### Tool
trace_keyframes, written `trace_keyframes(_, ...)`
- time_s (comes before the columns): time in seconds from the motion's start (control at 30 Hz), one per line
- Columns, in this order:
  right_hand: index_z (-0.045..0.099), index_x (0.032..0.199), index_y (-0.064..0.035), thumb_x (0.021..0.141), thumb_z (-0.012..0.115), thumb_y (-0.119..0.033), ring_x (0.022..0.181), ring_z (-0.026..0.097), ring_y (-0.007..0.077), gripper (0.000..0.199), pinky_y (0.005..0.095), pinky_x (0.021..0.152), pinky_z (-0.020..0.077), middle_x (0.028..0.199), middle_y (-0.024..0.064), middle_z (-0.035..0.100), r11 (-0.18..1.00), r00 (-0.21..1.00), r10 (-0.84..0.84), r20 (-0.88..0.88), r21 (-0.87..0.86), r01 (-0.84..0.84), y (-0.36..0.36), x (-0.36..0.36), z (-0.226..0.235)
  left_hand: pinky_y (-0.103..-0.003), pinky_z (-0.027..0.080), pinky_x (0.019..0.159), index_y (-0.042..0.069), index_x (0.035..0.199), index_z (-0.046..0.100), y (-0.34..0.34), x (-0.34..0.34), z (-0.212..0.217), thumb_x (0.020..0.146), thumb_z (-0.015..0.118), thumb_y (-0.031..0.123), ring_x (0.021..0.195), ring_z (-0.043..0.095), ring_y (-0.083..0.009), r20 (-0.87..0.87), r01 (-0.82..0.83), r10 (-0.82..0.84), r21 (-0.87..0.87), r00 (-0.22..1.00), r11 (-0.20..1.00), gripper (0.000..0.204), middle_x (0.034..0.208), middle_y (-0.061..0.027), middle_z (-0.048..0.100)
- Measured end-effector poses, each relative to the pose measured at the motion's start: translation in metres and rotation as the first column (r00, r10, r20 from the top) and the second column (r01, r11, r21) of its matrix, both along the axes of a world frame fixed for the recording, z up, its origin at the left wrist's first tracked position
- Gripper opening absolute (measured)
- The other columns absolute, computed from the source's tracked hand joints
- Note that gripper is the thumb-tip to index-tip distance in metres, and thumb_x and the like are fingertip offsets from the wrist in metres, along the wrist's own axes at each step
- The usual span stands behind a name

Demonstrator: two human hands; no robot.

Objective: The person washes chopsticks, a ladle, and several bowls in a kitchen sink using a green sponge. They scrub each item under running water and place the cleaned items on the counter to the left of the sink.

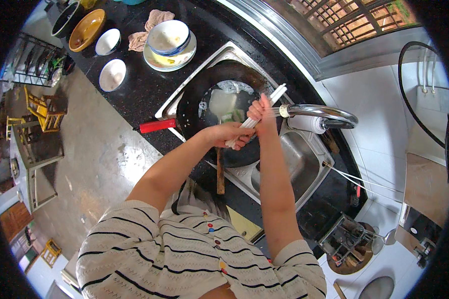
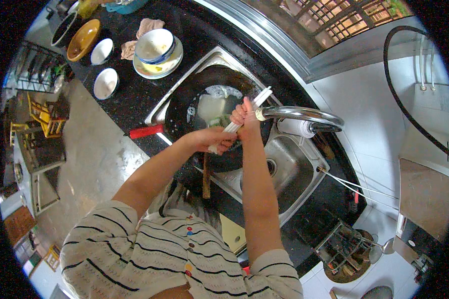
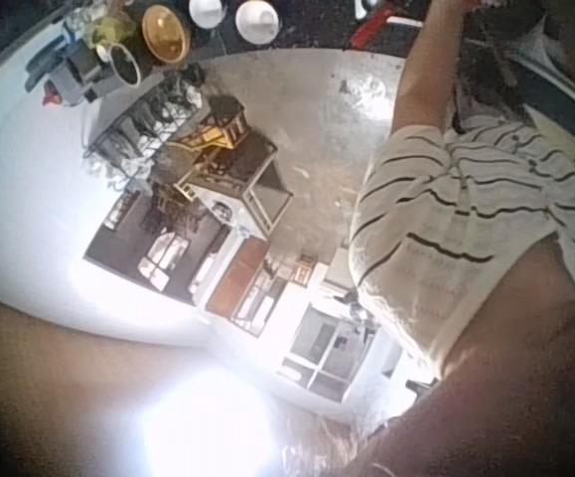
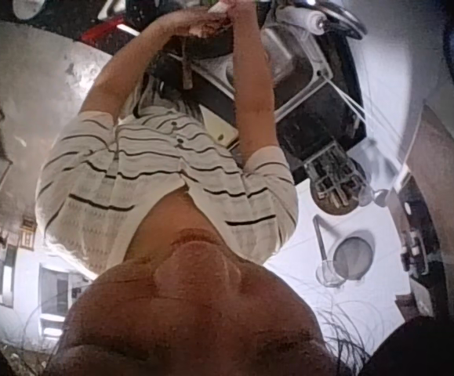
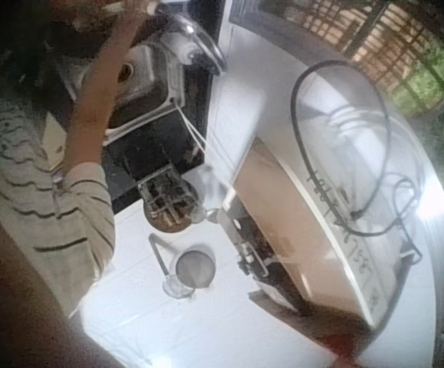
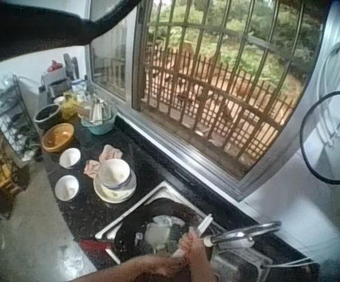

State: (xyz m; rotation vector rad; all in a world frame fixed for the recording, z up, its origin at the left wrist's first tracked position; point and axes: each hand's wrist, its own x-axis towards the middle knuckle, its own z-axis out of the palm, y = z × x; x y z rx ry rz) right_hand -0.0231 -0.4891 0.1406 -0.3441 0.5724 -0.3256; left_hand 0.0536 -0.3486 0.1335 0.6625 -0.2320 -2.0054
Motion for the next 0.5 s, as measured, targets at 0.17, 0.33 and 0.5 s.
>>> trace_keyframes(0.17,0.051,0.067,-0.0083,0.088,0.054,-0.024,0.05,0.049,0.0151,0.026,0.0283,0.049,0.0402,0.058,0.0033,0.051,0.813,0.863,0.003,-0.506,-0.501,-0.296,0.049,-0.004,-0.018,-0.024,0.04,0.048,0.007,0.081,0.047,0.005,-0.009,-0.024,0.088,0.057,0.026,0.054,0.046,-0.0092,0.349,-0.145,0.102,0.1,0.932,0.984,0.022,0.065,0.0009,0.046)
trace_keyframes(0.33,0.045,0.076,-0.0093,0.09,0.052,-0.029,0.045,0.043,0.0147,0.025,0.0295,0.045,0.039,0.055,0.002,0.044,0.938,0.914,-0.242,-0.325,-0.319,0.135,-0.007,-0.003,-0.044,-0.04,0.047,0.062,-0.001,0.1,0.049,0.027,-0.049,-0.051,0.087,0.052,0.022,0.067,0.058,-0.035,0.976,-0.069,0.213,-0.209,0.055,0.976,0.026,0.08,-0.0211,0.058)
trace_keyframes(0.5,0.042,0.079,-0.0106,0.093,0.045,-0.042,0.043,0.038,0.0142,0.034,0.0286,0.043,0.0367,0.056,0.0019,0.041,0.949,0.945,-0.232,-0.232,-0.266,0.168,-0.008,0.004,-0.047,-0.047,0.046,0.072,-0.004,0.106,0.048,0.031,-0.055,-0.009,0.086,0.053,0.022,0.085,0.057,-0.0441,0.994,-0.195,0.049,-0.028,0.101,0.98,0.034,0.09,-0.0279,0.059)
